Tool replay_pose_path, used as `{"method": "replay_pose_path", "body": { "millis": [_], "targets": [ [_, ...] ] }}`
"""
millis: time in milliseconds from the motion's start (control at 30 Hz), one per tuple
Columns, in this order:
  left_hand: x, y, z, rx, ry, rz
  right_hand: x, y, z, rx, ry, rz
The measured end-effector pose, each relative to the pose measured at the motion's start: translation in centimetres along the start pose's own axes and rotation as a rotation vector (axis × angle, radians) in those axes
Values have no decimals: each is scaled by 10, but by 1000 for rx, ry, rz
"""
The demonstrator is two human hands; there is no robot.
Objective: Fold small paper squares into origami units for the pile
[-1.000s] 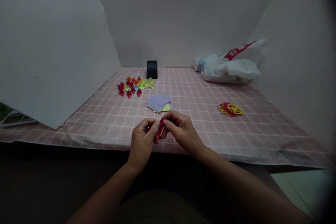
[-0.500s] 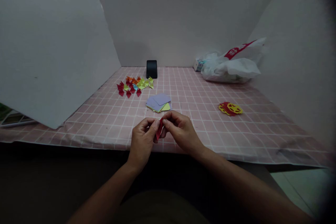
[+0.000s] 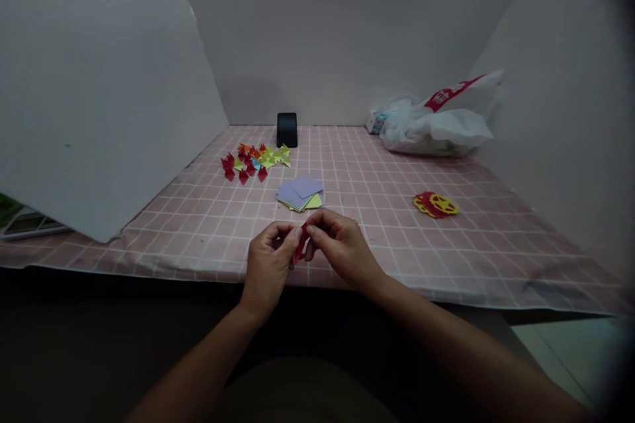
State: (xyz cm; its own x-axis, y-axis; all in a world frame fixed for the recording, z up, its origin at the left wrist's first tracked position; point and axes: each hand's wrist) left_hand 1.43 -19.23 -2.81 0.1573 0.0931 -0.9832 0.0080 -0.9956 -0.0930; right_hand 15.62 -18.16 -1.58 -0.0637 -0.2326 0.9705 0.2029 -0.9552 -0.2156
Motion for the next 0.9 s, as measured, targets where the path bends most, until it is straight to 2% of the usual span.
{"method": "replay_pose_path", "body": {
  "millis": [367,900],
  "targets": [
    [-4,-1,1,12,-34,3,3,-1,1,22,-37,-12],
    [-4,-2,0,27,60,40,1,-1,1,-6,-5,4]
  ]
}}
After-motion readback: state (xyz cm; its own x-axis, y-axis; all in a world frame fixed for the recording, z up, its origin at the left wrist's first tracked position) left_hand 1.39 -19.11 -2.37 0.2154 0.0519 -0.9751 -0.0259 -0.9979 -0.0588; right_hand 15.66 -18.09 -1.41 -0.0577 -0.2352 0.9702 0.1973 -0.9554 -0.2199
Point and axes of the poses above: each hand's wrist, its own y-axis away from the middle knuckle, its own z-axis out of the back of the hand, x = y × z, and after that the axes turned 6 degrees about y, right-handed
